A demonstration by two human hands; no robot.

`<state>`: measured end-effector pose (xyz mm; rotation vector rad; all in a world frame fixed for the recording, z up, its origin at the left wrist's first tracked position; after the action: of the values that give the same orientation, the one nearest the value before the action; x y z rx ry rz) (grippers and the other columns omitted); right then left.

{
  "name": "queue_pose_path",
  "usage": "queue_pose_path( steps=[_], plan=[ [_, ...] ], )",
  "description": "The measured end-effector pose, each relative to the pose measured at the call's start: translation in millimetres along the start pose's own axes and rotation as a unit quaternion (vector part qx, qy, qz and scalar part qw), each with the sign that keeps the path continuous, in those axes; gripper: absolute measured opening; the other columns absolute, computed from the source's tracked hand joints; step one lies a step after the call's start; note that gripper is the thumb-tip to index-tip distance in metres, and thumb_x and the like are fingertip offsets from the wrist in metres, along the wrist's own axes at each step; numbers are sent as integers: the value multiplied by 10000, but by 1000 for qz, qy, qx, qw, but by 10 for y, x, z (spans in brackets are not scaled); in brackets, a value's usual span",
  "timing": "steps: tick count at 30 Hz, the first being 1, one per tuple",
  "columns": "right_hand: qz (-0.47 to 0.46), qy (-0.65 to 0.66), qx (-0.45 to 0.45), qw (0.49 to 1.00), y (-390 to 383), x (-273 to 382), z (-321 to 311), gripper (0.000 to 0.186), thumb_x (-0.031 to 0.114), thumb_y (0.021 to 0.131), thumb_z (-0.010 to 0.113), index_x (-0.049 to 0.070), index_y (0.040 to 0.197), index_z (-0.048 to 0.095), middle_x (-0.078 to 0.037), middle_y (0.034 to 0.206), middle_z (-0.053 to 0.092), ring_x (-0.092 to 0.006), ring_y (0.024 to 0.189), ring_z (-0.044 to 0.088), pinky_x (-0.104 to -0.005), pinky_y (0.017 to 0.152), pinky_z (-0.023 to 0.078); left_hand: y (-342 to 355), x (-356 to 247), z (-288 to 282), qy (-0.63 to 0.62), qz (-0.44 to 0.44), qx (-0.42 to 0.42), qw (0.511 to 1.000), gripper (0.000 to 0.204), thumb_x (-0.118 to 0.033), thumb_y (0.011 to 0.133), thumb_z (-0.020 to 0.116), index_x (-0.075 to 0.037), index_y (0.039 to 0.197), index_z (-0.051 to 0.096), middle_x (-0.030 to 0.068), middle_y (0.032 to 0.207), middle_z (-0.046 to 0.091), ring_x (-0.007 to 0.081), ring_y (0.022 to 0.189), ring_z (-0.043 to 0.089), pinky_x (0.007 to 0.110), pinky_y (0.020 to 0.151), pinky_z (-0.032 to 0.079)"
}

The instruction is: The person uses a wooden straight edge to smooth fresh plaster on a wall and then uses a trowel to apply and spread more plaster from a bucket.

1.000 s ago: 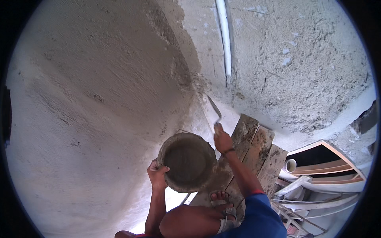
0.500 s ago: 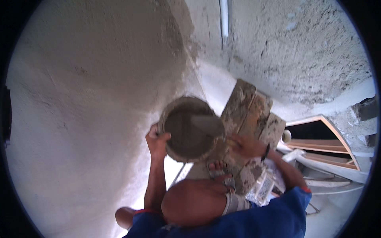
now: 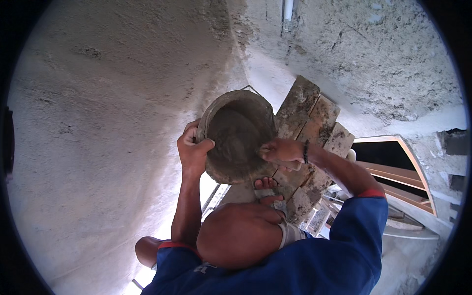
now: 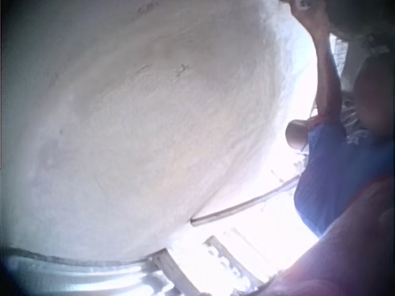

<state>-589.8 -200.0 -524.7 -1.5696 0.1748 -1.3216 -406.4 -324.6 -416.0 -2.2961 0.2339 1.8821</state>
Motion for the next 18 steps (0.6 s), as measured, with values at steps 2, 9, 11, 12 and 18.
queue_pose_path(
  steps=[2, 9, 11, 12, 18],
  plan=[
    [-39, 41, -17, 998, -52, -110, 17, 500, 345, 861, 530, 60, 1257, 420, -80, 834, 576, -124, 536, 568, -259, 404, 464, -5, 115, -107, -38, -23, -25, 999, 179, 51, 565, 551, 72, 740, 583, 92, 1031, 570, 123, 796, 514, 232, 696, 404],
    [-136, 114, -147, 973, 76, -505, 59, 576, 369, 860, 541, -2, 1274, 390, -112, 911, 587, -163, 699, 599, -264, 518, 497, 29, 309, -182, -135, -31, -53, 989, 215, 63, 573, 550, 69, 782, 601, 70, 973, 572, 111, 791, 528, 227, 702, 413],
    [-242, -74, -272, 928, 47, -489, -5, 444, 313, 878, 529, 14, 1194, 440, -54, 827, 558, -114, 664, 555, -248, 516, 468, 21, 379, -177, -151, -87, -74, 982, 229, 72, 567, 550, 55, 789, 606, 51, 908, 578, 114, 759, 534, 231, 699, 421],
    [-301, -167, -325, 881, -70, -259, -27, 379, 285, 887, 524, 23, 1154, 466, -26, 785, 543, -89, 646, 533, -240, 516, 453, 25, 344, -190, -155, -81, -80, 981, 244, 77, 564, 549, 51, 800, 605, 42, 882, 578, 115, 742, 533, 234, 692, 424],
    [-233, 179, -168, 941, -88, -167, 165, 447, 383, 858, 489, 42, 1142, 437, -106, 791, 543, -190, 608, 547, -325, 493, 464, 72, 430, -157, -222, -62, -93, 969, 170, 91, 574, 558, 25, 731, 562, 31, 723, 560, 112, 623, 515, 246, 610, 431]
  ],
)
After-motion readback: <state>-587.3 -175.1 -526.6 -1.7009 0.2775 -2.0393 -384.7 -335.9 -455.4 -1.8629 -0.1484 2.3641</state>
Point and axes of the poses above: each hand's wrist, its own y-axis towards the middle knuckle, its own z-axis out of the palm, x = y × z, the point moved 9 cm from there along y, towards the middle knuckle
